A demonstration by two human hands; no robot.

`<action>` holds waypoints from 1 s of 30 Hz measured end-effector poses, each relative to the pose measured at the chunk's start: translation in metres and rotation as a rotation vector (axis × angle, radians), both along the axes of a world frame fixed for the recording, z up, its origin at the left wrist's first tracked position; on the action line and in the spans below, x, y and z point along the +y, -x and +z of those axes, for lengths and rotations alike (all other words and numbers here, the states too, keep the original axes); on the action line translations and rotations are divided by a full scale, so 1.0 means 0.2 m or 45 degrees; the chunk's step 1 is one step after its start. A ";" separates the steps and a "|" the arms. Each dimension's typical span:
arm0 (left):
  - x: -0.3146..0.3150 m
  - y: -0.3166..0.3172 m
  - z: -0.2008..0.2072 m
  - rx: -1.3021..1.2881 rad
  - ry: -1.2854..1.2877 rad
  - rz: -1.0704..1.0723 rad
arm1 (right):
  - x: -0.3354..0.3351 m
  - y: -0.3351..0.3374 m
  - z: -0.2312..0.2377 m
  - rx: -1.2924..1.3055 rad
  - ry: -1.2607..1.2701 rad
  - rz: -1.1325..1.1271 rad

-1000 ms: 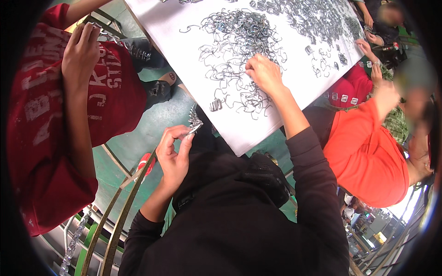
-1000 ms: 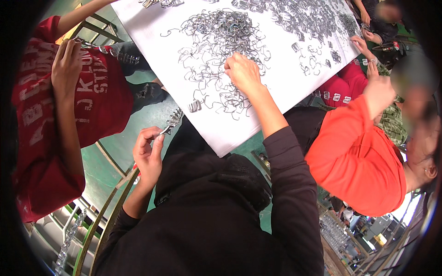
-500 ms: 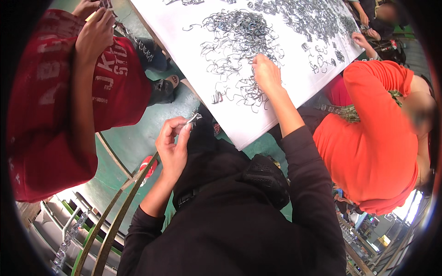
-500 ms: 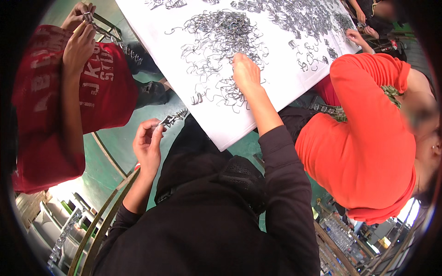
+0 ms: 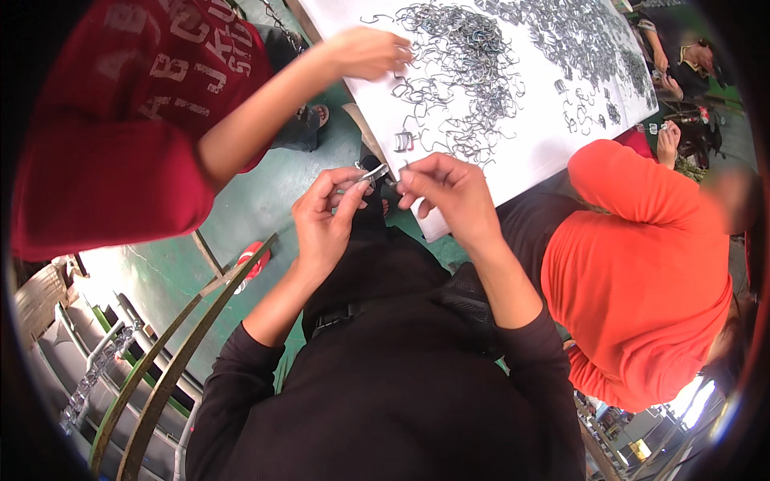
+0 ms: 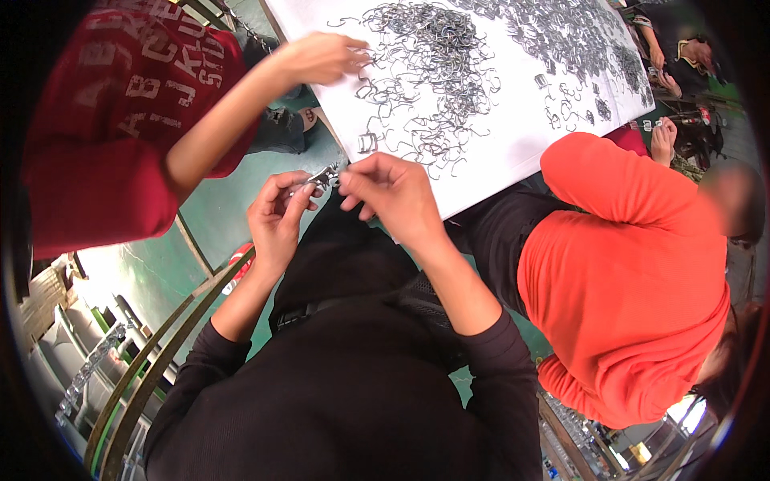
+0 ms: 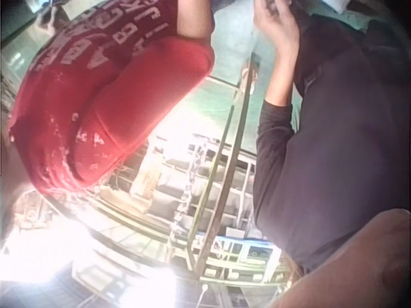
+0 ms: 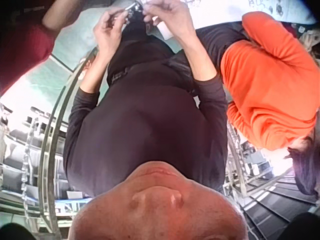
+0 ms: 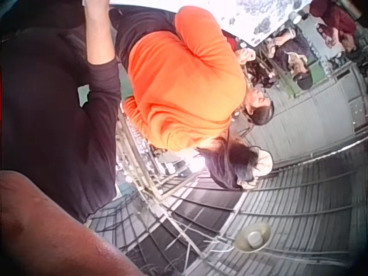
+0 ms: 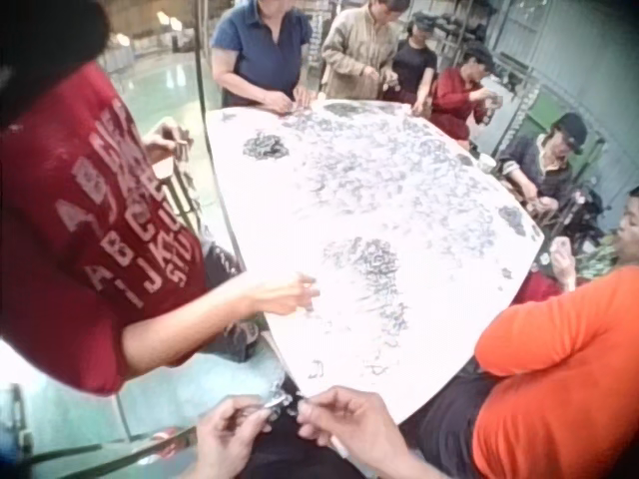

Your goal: The person sorts through a large pile of small metal clips and hooks on a white surface by hand, picking them up individually and placing them into a separate group.

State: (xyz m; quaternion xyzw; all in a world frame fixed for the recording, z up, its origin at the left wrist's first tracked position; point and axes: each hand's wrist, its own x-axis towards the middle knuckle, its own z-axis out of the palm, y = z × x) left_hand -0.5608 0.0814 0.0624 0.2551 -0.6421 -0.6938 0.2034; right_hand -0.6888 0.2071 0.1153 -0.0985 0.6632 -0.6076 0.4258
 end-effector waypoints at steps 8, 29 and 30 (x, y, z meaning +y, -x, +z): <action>0.02 -0.01 0.01 0.008 0.153 0.022 | -0.06 -0.12 0.01 0.025 0.018 -0.127; -0.06 0.42 -0.38 -0.202 0.754 -0.420 | 0.10 -0.26 -0.07 0.577 0.048 -0.205; -0.06 0.41 -0.34 -0.233 0.515 -0.405 | 0.10 -0.26 -0.08 0.590 0.044 -0.201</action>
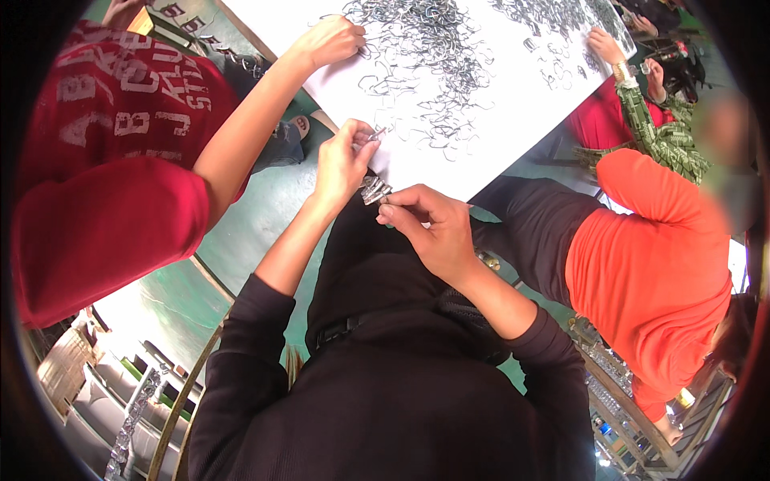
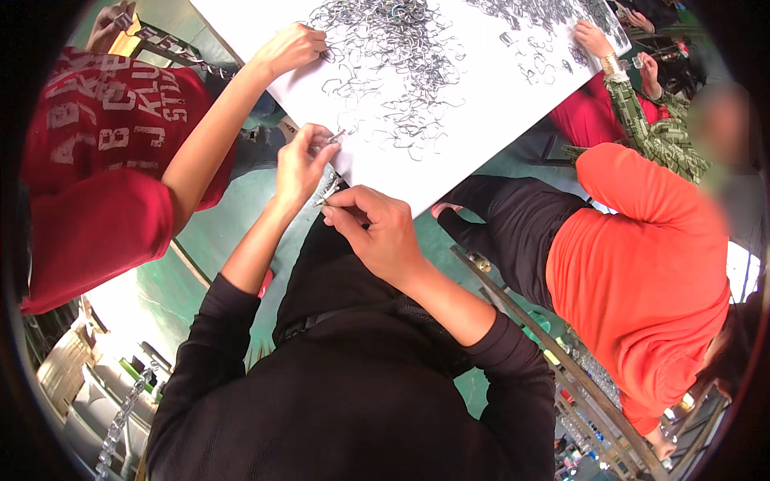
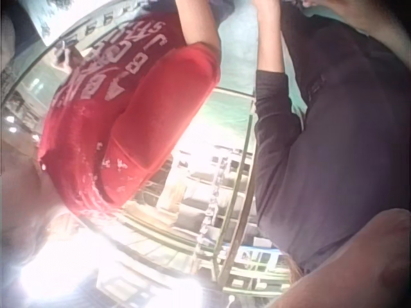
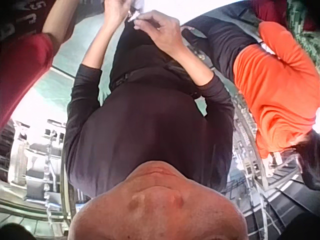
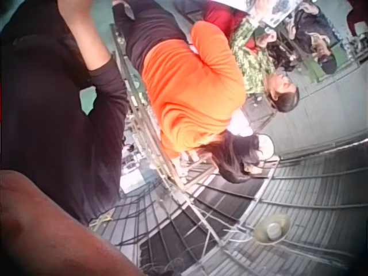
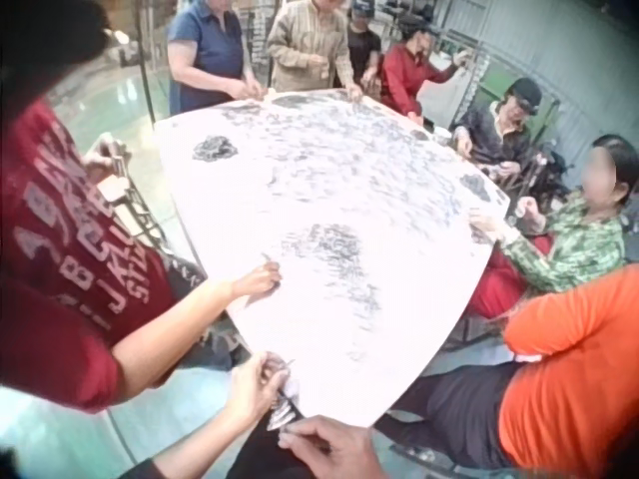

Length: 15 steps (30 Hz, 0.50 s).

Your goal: The person sorts through a large pile of small metal clips and hooks on a white surface by hand, picking them up individually and placing them into a separate group.

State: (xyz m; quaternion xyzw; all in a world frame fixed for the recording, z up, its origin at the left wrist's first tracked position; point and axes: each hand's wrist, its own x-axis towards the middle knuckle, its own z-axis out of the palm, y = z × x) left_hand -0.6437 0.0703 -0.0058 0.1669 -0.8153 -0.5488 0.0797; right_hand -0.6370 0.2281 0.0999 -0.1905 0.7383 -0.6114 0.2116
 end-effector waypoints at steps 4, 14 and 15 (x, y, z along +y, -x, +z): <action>-0.01 -0.11 0.24 -0.047 -0.545 0.054 | -0.01 0.02 -0.01 -0.009 -0.006 -0.018; 0.02 -0.29 0.52 0.073 -0.275 0.059 | -0.06 0.08 -0.05 -0.118 -0.008 0.030; 0.02 -0.29 0.53 0.097 -0.158 0.036 | -0.06 0.09 -0.06 -0.131 -0.030 0.029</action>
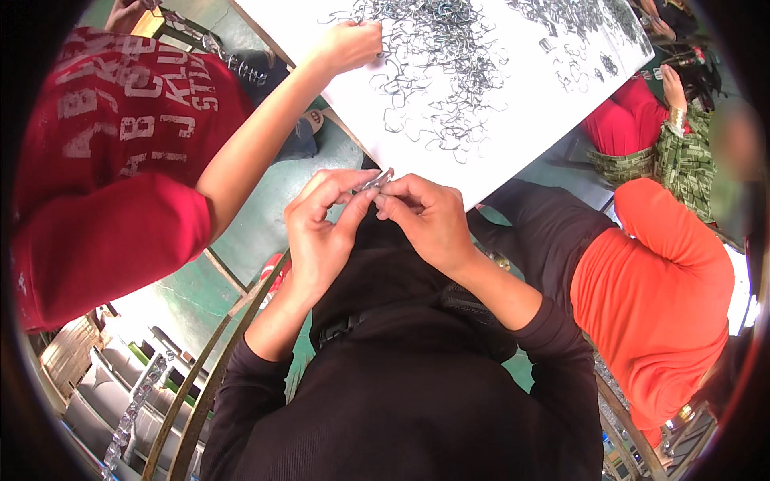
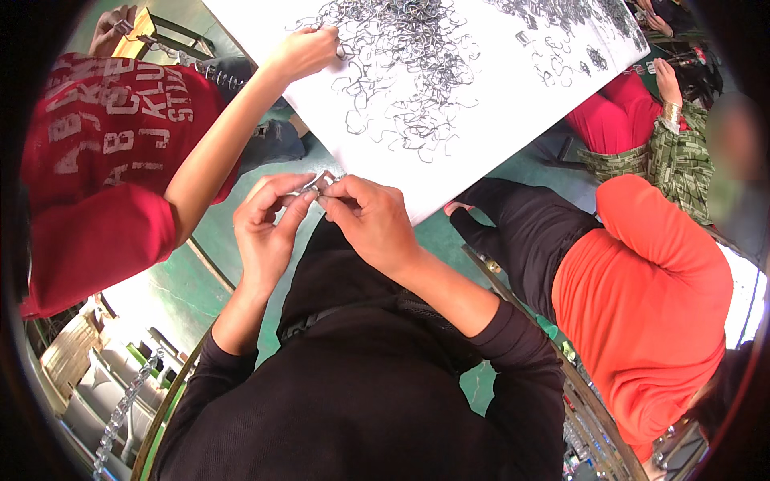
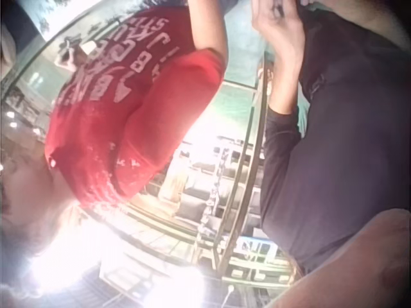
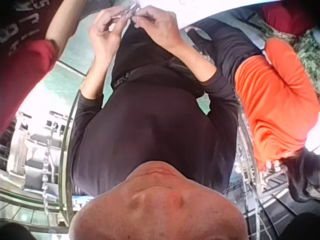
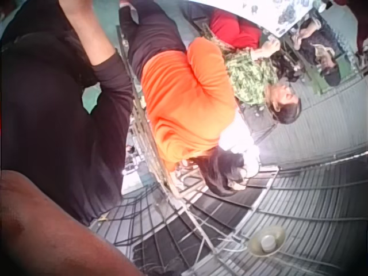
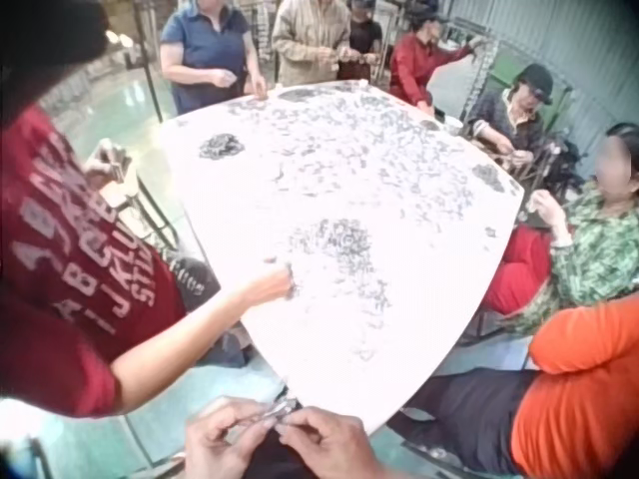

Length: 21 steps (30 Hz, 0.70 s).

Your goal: The person sorts through a large pile of small metal clips and hooks on a white surface by hand, picking them up individually and placing them into a separate group.

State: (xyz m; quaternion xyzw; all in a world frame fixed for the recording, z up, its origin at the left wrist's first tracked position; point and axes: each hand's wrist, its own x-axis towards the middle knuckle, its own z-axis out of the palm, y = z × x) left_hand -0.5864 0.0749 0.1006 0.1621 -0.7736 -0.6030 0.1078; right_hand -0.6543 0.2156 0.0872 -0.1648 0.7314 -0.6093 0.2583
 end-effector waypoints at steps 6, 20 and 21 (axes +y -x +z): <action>-0.01 -0.01 -0.03 0.000 0.069 0.081 | 0.00 0.19 0.05 -0.307 -0.240 0.238; -0.07 0.03 -0.01 -0.076 0.042 0.160 | -0.25 0.98 -0.32 0.414 -1.096 0.354; -0.07 0.03 -0.01 -0.077 0.043 0.165 | -0.26 0.96 -0.33 0.468 -1.085 0.340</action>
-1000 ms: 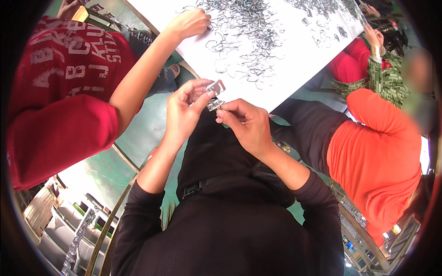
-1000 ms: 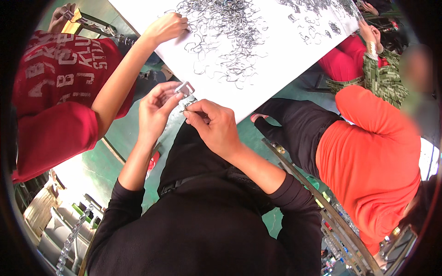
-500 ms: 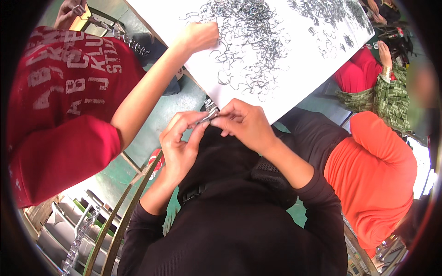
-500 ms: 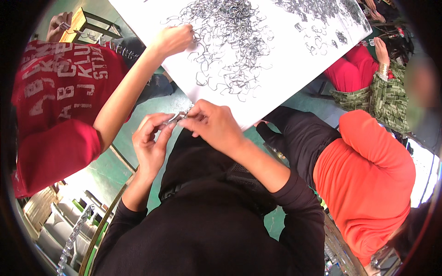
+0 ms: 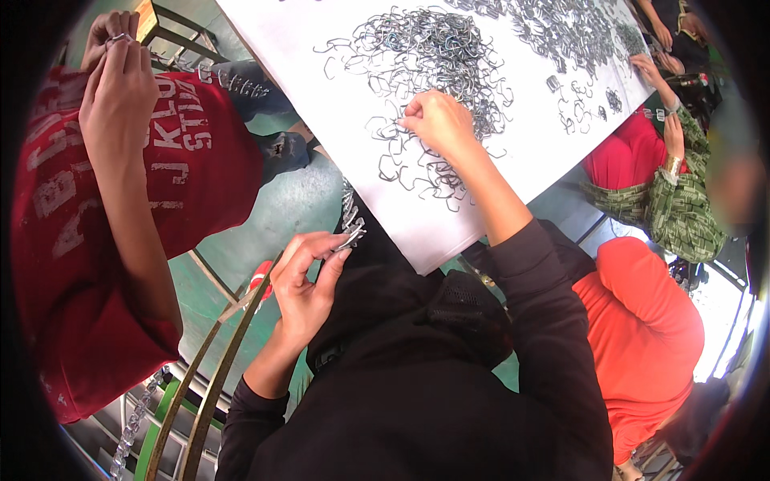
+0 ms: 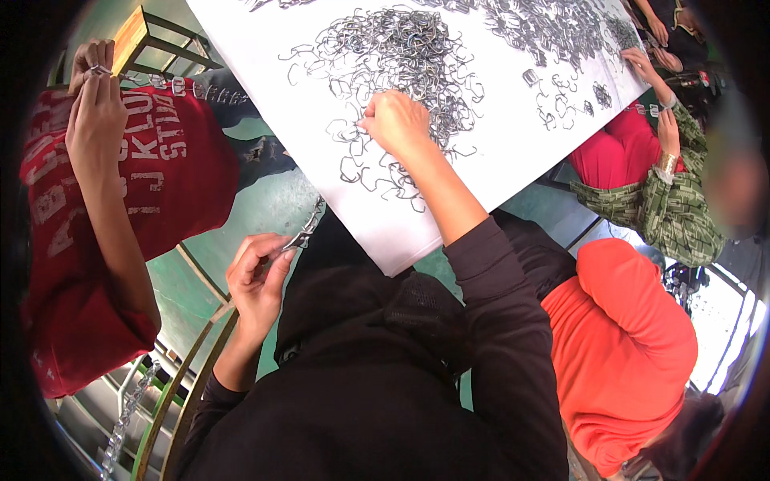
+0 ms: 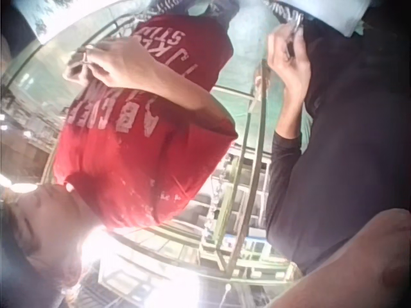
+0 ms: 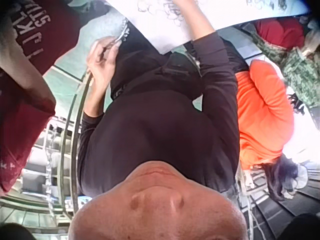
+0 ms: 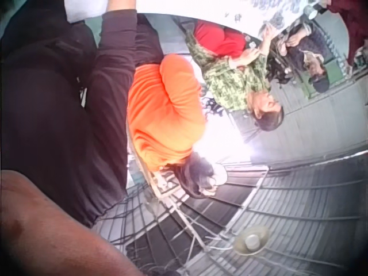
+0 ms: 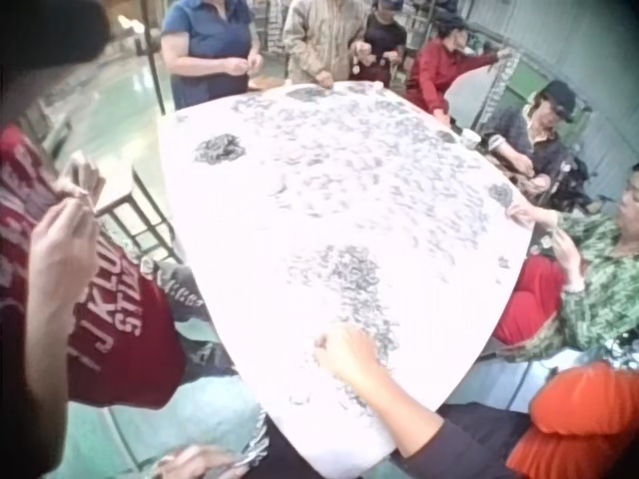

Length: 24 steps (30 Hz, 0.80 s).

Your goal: The person sorts through a large pile of small metal clips and hooks on a white surface by hand, picking them up individually and placing them into a separate group.

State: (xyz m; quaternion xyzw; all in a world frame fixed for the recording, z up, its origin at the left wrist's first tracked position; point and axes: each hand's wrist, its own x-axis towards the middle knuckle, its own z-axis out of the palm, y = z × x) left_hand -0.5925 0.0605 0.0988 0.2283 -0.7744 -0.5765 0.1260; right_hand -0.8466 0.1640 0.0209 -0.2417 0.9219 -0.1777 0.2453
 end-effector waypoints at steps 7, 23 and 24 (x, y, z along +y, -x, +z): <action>-0.02 0.02 0.00 -0.031 -0.002 0.036 | 0.04 -0.01 0.05 -0.114 -0.032 0.158; -0.03 0.06 -0.02 0.012 -0.020 0.017 | -0.02 0.03 0.05 0.176 -0.019 0.137; -0.03 0.06 -0.02 0.030 -0.006 0.017 | -0.03 0.05 0.03 0.203 -0.003 0.114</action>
